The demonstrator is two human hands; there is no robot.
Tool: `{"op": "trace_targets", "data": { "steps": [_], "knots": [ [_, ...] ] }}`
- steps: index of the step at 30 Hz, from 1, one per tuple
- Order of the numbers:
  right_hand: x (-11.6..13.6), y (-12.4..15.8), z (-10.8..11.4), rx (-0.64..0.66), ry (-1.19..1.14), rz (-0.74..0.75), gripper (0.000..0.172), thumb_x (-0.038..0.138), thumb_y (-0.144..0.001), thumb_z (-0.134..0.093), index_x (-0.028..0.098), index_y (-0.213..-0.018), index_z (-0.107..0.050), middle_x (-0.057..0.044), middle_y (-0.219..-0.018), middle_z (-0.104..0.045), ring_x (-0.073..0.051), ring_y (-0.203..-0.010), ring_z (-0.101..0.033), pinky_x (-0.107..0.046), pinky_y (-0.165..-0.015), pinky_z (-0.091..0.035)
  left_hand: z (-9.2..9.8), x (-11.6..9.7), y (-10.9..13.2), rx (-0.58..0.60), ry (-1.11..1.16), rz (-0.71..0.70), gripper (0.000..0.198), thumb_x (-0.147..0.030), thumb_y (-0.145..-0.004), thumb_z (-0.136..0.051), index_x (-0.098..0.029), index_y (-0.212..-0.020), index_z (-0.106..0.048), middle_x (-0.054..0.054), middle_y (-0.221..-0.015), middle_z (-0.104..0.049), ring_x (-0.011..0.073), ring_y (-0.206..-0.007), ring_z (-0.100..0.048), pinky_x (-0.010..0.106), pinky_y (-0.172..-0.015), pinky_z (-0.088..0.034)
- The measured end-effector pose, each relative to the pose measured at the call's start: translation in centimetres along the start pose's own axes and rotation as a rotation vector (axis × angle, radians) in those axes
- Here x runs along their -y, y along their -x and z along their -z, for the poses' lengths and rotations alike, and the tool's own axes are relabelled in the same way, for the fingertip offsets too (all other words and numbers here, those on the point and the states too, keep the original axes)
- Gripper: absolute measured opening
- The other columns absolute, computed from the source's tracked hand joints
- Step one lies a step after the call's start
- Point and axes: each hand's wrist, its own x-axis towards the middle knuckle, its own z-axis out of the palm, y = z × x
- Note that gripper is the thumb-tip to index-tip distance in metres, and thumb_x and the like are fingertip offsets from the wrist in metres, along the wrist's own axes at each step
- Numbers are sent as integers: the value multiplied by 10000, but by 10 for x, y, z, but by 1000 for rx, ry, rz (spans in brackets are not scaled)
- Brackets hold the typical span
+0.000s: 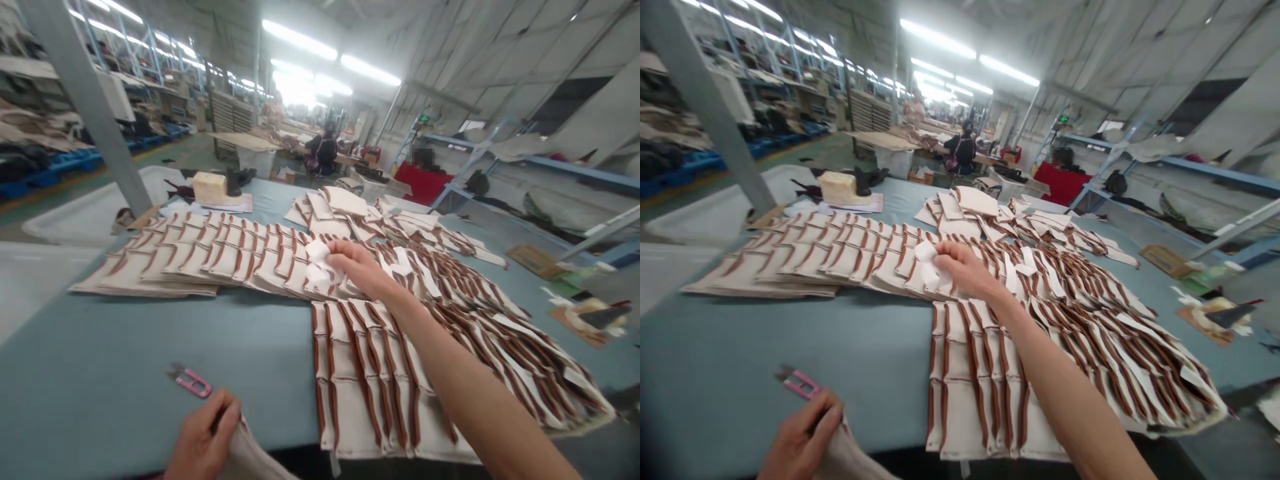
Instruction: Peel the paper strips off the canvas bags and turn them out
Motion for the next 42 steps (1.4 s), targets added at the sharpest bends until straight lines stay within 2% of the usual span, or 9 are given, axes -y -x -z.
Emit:
{"op": "trace_targets", "data": {
  "steps": [4, 8, 14, 21, 26, 29, 33, 37, 42],
  "knots": [
    [21, 59, -66, 177, -100, -6, 316, 529, -887, -710, 226, -881, -620, 58, -662, -585, -122, -564, -500, -237, -554, -400, 18, -21, 12, -6, 14, 21, 418, -499, -1014, -547, -250, -678, -546, -42, -607, -563, 195, -601, -565, 279, -597, -439],
    [22, 119, -127, 331, -267, -71, 531, 722, -944, -697, 236, -792, -546, 55, -658, -528, -117, -572, -439, -254, -558, -350, 45, -52, 30, 23, 76, 67, 424, -529, -1021, -538, -248, -704, -532, -46, -621, -532, 192, -612, -531, 277, -587, -405],
    [19, 175, -182, 292, -137, -75, 429, 579, -1019, -611, 221, -790, -559, 55, -695, -460, -126, -641, -384, -265, -586, -318, 67, -91, 57, 41, 155, 76, 279, -460, -838, -587, -247, -674, -515, -50, -611, -504, 168, -600, -480, 266, -568, -385],
    [22, 204, -198, 168, -3, -115, 309, 496, -956, -710, 235, -818, -619, 64, -643, -514, -125, -573, -412, -275, -553, -309, 74, -104, 79, 32, 195, 74, 228, -415, -818, -563, -253, -674, -492, -70, -590, -451, 140, -570, -410, 254, -543, -349],
    [19, 212, -209, 106, 126, -6, 258, 436, -917, -829, 254, -840, -664, 25, -736, -686, -154, -615, -574, -289, -618, -423, 74, -108, 87, 42, 207, 71, 305, -435, -881, -587, -252, -661, -483, -61, -598, -477, 137, -570, -423, 252, -530, -353],
    [17, 213, -209, 43, 240, 191, 166, 345, -921, -851, 263, -995, -727, -42, -936, -796, -228, -826, -717, -350, -780, -547, 74, -107, 89, 60, 235, 87, 308, -432, -898, -594, -245, -672, -501, -58, -610, -486, 138, -571, -428, 250, -531, -371],
    [19, 210, -205, 137, 213, 418, 311, 171, -972, -739, 270, -1266, -717, -113, -1294, -800, -274, -1238, -726, -431, -1073, -570, 73, -103, 92, 119, 354, 104, 174, -349, -802, -669, -214, -716, -602, -18, -707, -625, 169, -664, -559, 264, -632, -497],
    [17, 210, -210, 192, 49, 346, 223, 99, -972, -682, 281, -1093, -726, -81, -1305, -798, -235, -1274, -729, -415, -1120, -556, 69, -96, 94, 199, 442, 196, 120, -296, -720, -719, -185, -759, -694, 25, -808, -725, 204, -748, -628, 274, -661, -525],
    [15, 215, -221, 75, -18, 258, 148, 138, -946, -686, 280, -903, -691, -78, -1185, -830, -250, -1177, -759, -436, -1075, -569, 66, -92, 95, 178, 401, 202, 161, -273, -756, -674, -183, -854, -764, 32, -833, -756, 235, -825, -691, 297, -751, -572]
  ]
}}
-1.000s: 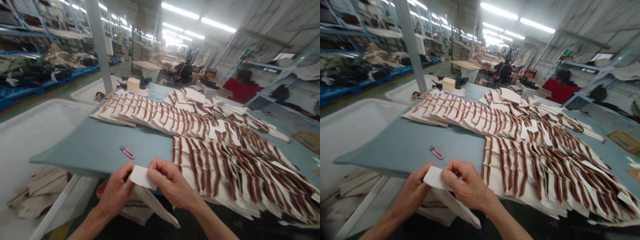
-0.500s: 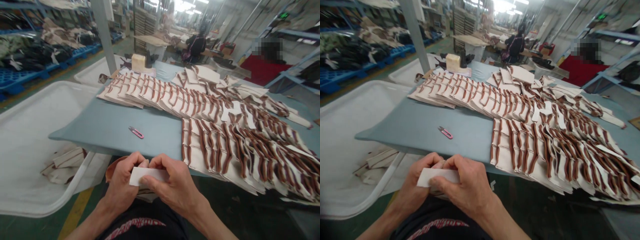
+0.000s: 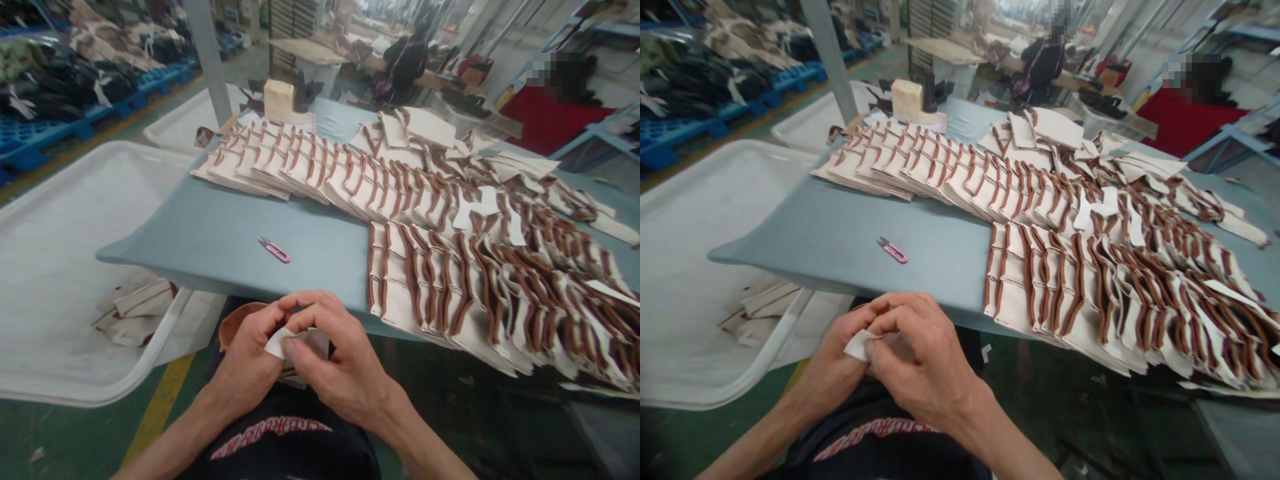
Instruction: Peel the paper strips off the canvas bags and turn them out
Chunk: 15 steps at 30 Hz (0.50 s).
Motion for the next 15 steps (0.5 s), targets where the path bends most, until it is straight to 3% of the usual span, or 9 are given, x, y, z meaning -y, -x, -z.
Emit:
{"op": "trace_targets", "data": {
  "steps": [2, 4, 7, 11, 15],
  "knots": [
    [3, 4, 4, -59, -30, -40, 119, 190, -957, -703, 284, -884, -696, -76, -1104, -834, -261, -1099, -767, -436, -1013, -588, 2, -2, 1, -12, -57, -25, 148, -312, -818, -675, -190, -805, -757, 17, -767, -728, 213, -760, -666, 273, -698, -552],
    [7, 10, 15, -147, -133, -159, 116, 304, -1003, -725, 281, -891, -712, -63, -959, -814, -248, -906, -754, -400, -850, -608, 7, -5, 1, -5, -102, -20, 255, -388, -896, -689, -192, -741, -739, 4, -701, -699, 175, -653, -599, 242, -604, -496],
    [12, 22, 31, -269, -317, -353, 347, 577, -1011, -767, 262, -874, -721, -14, -727, -696, -178, -594, -578, -308, -560, -489, 15, -10, -1, 55, -82, -5, 371, -458, -977, -680, -186, -740, -765, 15, -700, -740, 155, -595, -581, 225, -560, -477],
    [17, 36, 36, -173, -333, -514, 534, 742, -944, -779, 236, -795, -698, 28, -619, -543, -124, -518, -377, -274, -481, -317, 24, -12, -5, 108, -94, -69, 380, -436, -1016, -674, -189, -759, -804, 55, -821, -811, 208, -744, -715, 246, -679, -568],
    [24, 38, 27, -93, -221, -564, 476, 668, -981, -741, 233, -790, -706, 20, -613, -560, -131, -527, -393, -285, -482, -277, 27, -11, -6, 103, -163, -146, 350, -403, -1035, -668, -210, -797, -836, 51, -859, -810, 225, -849, -737, 252, -779, -579]
  ]
}}
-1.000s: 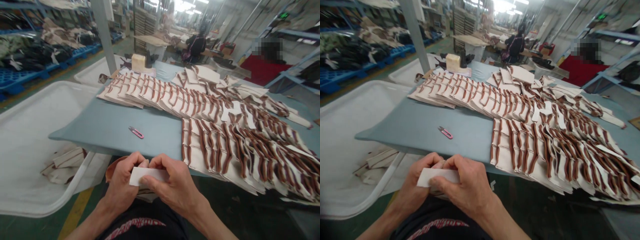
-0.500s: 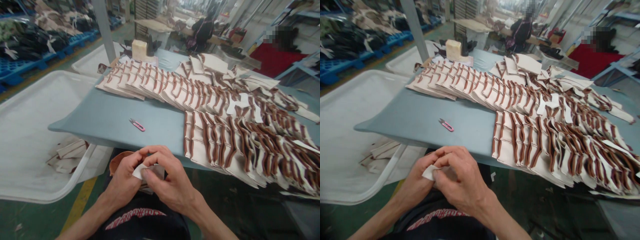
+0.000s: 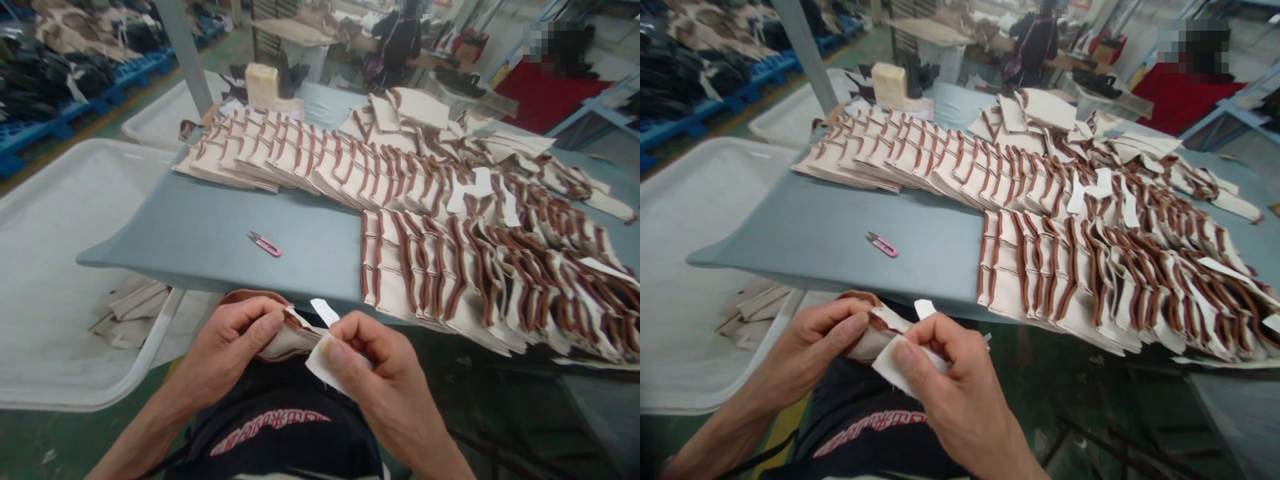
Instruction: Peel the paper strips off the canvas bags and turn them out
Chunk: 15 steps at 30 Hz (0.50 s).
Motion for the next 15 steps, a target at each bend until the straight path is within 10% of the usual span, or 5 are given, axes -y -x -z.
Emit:
{"op": "trace_targets", "data": {
  "steps": [15],
  "knots": [
    [1, -30, -20, -86, 241, 249, 237, 343, -1021, -655, 213, -824, -679, 34, -694, -620, -136, -639, -539, -272, -636, -410, -7, 18, 8, -25, 214, 126, 382, -405, -1066, -634, -161, -810, -777, -44, -663, -526, 116, -608, -398, 215, -554, -349]
  ]
}}
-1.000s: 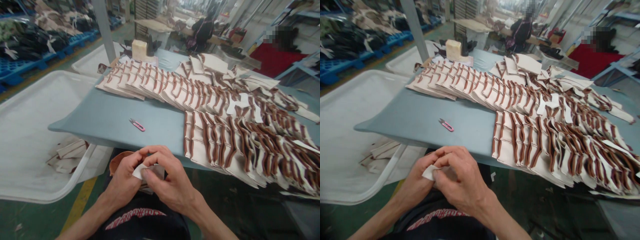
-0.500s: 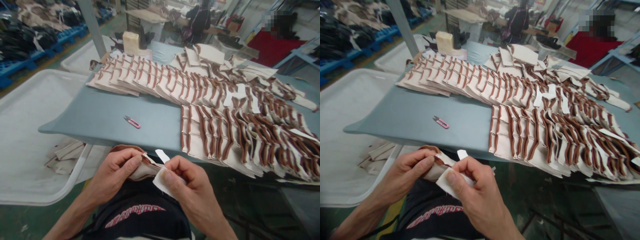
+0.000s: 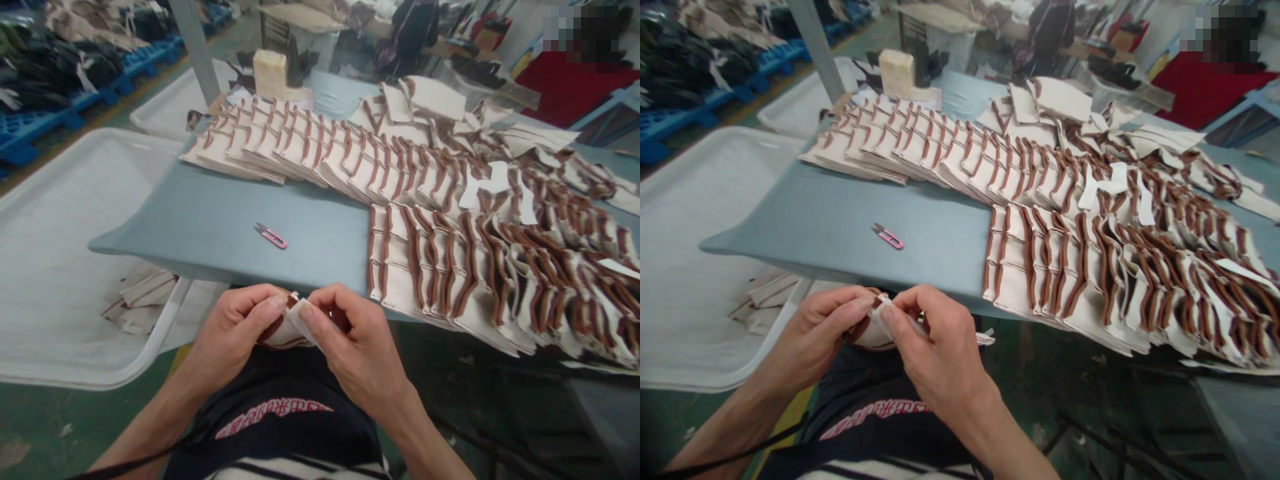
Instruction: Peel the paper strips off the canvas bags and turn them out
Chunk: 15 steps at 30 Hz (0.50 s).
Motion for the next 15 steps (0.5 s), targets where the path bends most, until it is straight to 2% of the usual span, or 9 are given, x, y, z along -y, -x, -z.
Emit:
{"op": "trace_targets", "data": {
  "steps": [4, 9, 12, 15],
  "knots": [
    [-4, -3, -4, 33, -10, -59, 244, 373, -1020, -645, 211, -839, -669, 48, -686, -602, -122, -620, -515, -253, -591, -373, -1, -5, -2, -9, -20, -1, 381, -392, -1030, -642, -165, -732, -715, -59, -629, -455, 110, -587, -365, 219, -530, -320],
    [-6, -7, -7, 78, -16, -112, 261, 416, -1003, -635, 216, -836, -649, 53, -684, -581, -121, -605, -494, -253, -574, -362, 0, -7, -5, -16, -35, 1, 384, -383, -1002, -637, -175, -680, -661, -64, -616, -443, 103, -575, -359, 219, -521, -309],
    [-4, -9, -7, 95, 11, -124, 260, 422, -994, -622, 222, -828, -640, 55, -672, -564, -124, -590, -476, -263, -579, -354, 1, -6, -6, -21, -50, -9, 359, -366, -999, -625, -173, -703, -693, -54, -629, -504, 108, -585, -396, 219, -537, -339],
    [-2, -11, -6, 75, 87, -120, 239, 408, -977, -620, 232, -814, -620, 55, -661, -549, -131, -584, -460, -277, -592, -336, 1, -7, -6, -26, -94, -21, 339, -364, -989, -618, -165, -741, -735, -20, -690, -622, 129, -644, -505, 224, -591, -409]
  ]
}}
